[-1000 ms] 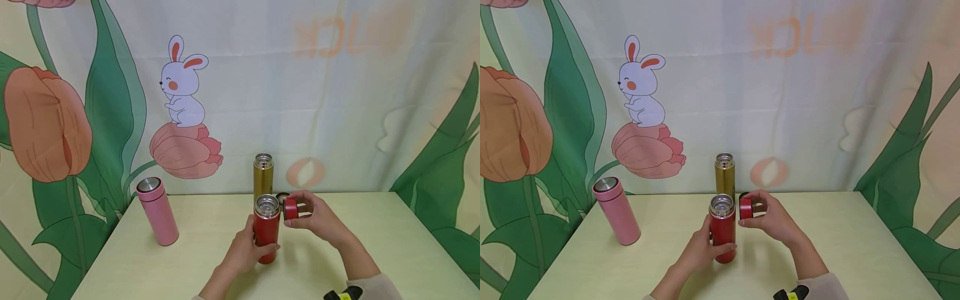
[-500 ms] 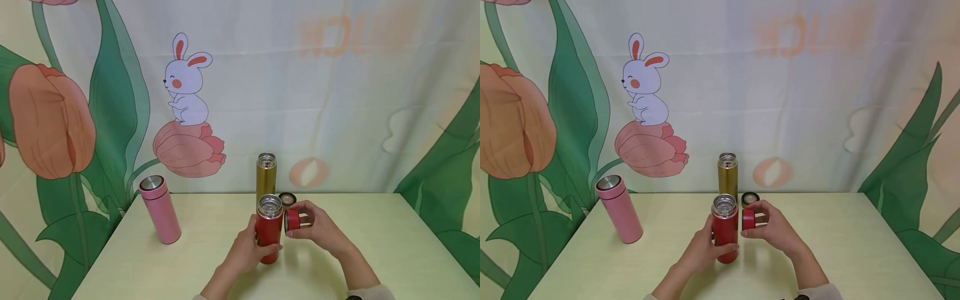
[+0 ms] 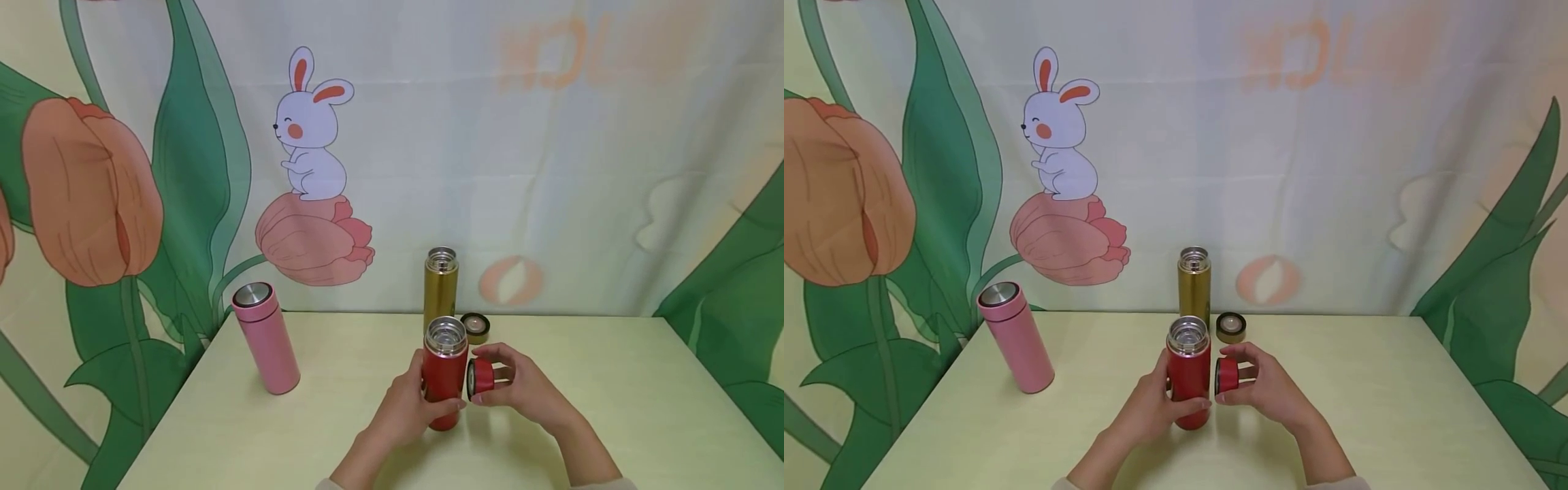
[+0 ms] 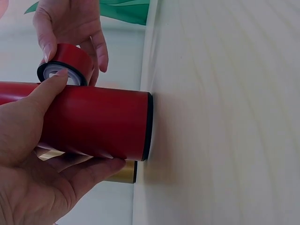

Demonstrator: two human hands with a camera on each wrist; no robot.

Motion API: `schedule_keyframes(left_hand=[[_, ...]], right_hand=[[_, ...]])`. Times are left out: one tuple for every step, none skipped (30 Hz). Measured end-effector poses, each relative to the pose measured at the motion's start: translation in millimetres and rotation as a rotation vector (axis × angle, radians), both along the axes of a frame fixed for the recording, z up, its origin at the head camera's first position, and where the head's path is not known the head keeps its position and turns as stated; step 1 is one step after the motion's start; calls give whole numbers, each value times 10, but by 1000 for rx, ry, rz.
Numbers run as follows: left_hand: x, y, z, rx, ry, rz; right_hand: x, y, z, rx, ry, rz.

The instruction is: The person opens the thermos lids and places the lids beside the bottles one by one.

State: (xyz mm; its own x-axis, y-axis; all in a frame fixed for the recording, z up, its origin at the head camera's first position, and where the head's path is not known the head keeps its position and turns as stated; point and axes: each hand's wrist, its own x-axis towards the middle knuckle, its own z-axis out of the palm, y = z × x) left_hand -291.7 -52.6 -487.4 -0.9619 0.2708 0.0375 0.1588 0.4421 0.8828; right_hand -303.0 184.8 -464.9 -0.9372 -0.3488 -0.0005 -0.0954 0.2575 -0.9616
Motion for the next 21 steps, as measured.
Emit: schedule_keyframes(left_hand=[[-4,3,3,-2,0,0],[-7,6,6,-3,-1,0],[-9,9,6,-6,0,1],[-10,12,7,-7,0,1],[-11,14,10,-8,0,0],[-11,16,11,-8,0,-1],[-11,18,12,-7,0,-1],[-11,20,12,-5,-1,-1],[-9,21,13,-3,0,-3],[-9,22,13,-2,1,-4],[-8,23,13,0,1,-4],[-9,24,12,3,-1,-3],[-9,24,12,4,-2,-3],[-7,22,12,6,-2,-4],[-7,21,12,6,-3,-4],[-6,19,12,5,-3,-4],[-4,15,13,5,-3,-5],[-5,12,13,4,-4,-5],[-4,8,12,3,-4,-5],[-3,3,12,3,-4,-7],[-2,-1,12,1,-5,-7]], right_hand=[[3,6,-1,-1,-1,5],[5,11,-4,0,-2,9],[5,16,-9,-1,-6,10],[7,20,-17,0,-7,11],[7,26,-27,4,-7,11],[9,30,-37,6,-7,9],[10,33,-50,10,-9,6],[12,34,-62,14,-10,3],[14,35,-72,16,-12,1],[18,36,-79,17,-11,2],[22,38,-83,17,-12,3],[26,38,-86,15,-12,4],[28,39,-89,14,-14,5],[29,40,-94,11,-17,6],[29,42,-99,10,-18,8],[27,43,-105,7,-19,10],[25,44,-112,5,-18,14],[22,45,-121,4,-16,17],[19,46,-129,4,-15,20],[15,47,-138,2,-14,22],[13,48,-146,1,-11,25]])
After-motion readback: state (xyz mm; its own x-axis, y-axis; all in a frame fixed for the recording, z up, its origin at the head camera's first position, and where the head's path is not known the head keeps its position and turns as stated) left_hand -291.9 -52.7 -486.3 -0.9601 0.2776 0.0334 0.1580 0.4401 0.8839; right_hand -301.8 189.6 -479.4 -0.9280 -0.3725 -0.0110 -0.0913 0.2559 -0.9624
